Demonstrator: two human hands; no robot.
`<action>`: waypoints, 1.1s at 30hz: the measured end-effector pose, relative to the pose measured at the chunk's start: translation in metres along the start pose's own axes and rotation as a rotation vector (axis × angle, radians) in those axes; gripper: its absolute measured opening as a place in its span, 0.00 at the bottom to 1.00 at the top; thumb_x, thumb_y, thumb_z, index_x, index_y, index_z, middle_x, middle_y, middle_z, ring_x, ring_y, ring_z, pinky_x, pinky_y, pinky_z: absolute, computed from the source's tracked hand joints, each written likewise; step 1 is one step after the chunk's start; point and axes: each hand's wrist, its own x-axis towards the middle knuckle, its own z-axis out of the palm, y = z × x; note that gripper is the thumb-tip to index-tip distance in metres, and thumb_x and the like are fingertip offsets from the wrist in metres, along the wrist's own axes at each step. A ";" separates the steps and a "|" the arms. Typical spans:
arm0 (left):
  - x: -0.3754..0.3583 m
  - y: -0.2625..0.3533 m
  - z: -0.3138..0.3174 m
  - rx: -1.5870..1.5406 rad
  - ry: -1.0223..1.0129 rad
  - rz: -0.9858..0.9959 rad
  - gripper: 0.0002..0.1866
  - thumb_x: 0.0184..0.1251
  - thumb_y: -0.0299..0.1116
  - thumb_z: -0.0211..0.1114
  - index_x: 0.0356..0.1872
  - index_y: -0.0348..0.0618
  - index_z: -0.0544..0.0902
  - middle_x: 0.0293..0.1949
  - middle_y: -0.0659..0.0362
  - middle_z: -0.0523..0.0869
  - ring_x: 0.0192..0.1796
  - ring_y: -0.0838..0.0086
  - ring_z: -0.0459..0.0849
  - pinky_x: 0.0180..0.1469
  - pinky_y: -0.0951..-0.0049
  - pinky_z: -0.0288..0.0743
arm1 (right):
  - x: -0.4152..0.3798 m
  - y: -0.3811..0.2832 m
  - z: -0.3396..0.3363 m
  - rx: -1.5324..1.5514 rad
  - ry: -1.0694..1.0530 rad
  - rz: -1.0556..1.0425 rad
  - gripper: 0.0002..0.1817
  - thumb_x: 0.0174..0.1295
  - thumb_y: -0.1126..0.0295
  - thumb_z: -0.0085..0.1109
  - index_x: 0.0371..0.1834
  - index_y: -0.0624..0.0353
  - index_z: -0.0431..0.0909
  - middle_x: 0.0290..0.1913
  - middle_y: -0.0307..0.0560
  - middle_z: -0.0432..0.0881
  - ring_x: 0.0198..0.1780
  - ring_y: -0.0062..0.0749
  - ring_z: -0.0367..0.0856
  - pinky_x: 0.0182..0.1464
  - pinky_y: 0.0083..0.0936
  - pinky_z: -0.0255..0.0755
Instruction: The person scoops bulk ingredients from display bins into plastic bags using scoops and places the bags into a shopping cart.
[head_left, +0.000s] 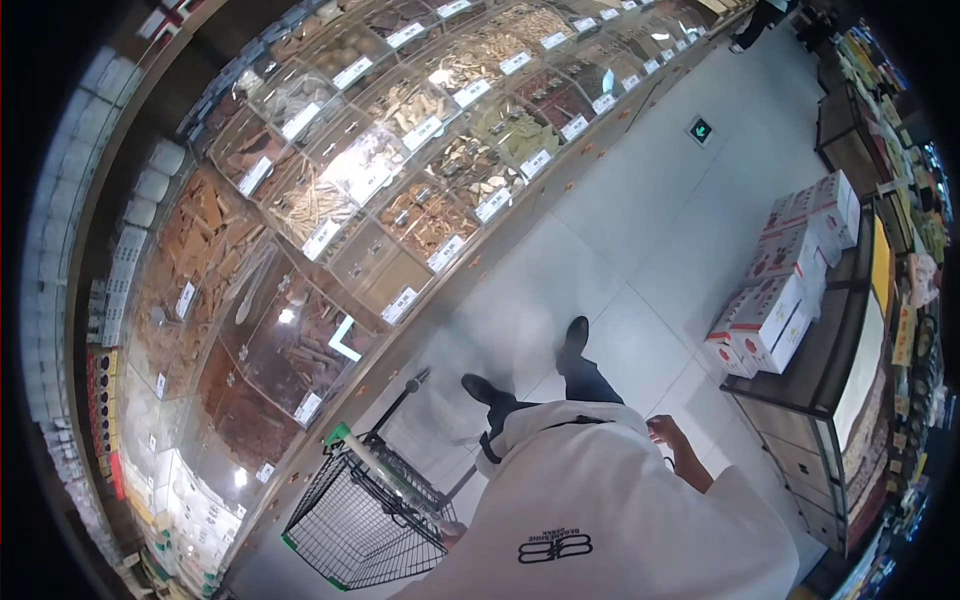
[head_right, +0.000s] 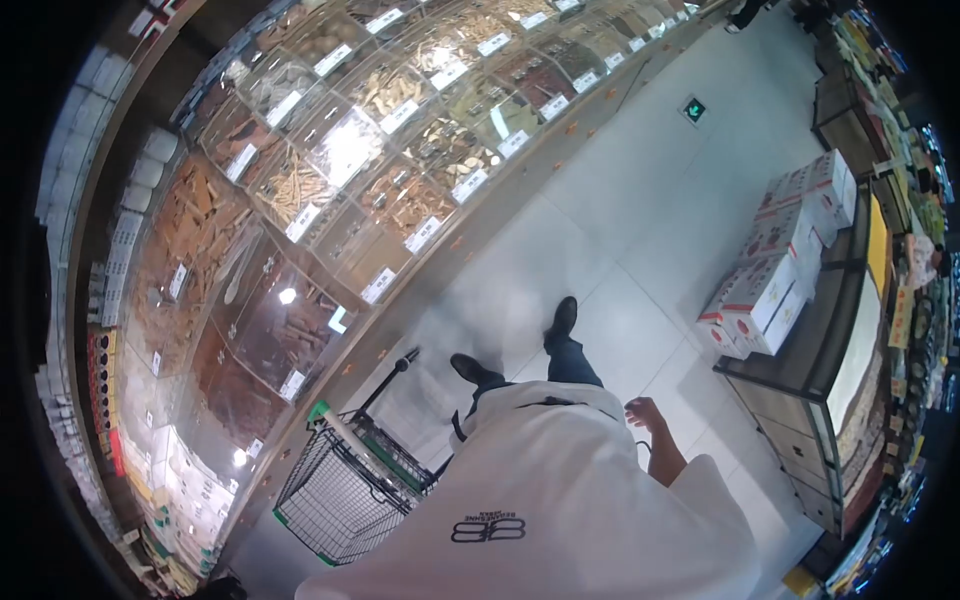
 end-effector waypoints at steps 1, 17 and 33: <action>0.000 0.006 0.001 0.016 -0.006 -0.008 0.12 0.63 0.34 0.63 0.46 0.47 0.84 0.36 0.52 0.88 0.39 0.60 0.88 0.41 0.63 0.80 | 0.008 0.002 -0.010 0.032 -0.025 -0.012 0.11 0.64 0.64 0.62 0.46 0.56 0.85 0.34 0.44 0.88 0.30 0.30 0.87 0.30 0.28 0.78; 0.011 0.200 0.074 -0.035 -0.179 -0.116 0.10 0.67 0.35 0.61 0.47 0.50 0.84 0.38 0.56 0.88 0.38 0.67 0.86 0.38 0.67 0.78 | 0.212 -0.201 -0.196 0.099 0.119 -0.403 0.07 0.64 0.68 0.58 0.37 0.59 0.83 0.26 0.46 0.85 0.23 0.29 0.83 0.22 0.26 0.76; 0.146 0.552 0.477 0.278 -0.842 -0.101 0.09 0.72 0.35 0.59 0.48 0.53 0.84 0.40 0.61 0.87 0.38 0.73 0.84 0.36 0.71 0.77 | 0.241 -0.296 -0.359 0.141 0.471 -0.398 0.09 0.58 0.69 0.61 0.35 0.62 0.86 0.27 0.49 0.88 0.26 0.33 0.88 0.32 0.29 0.83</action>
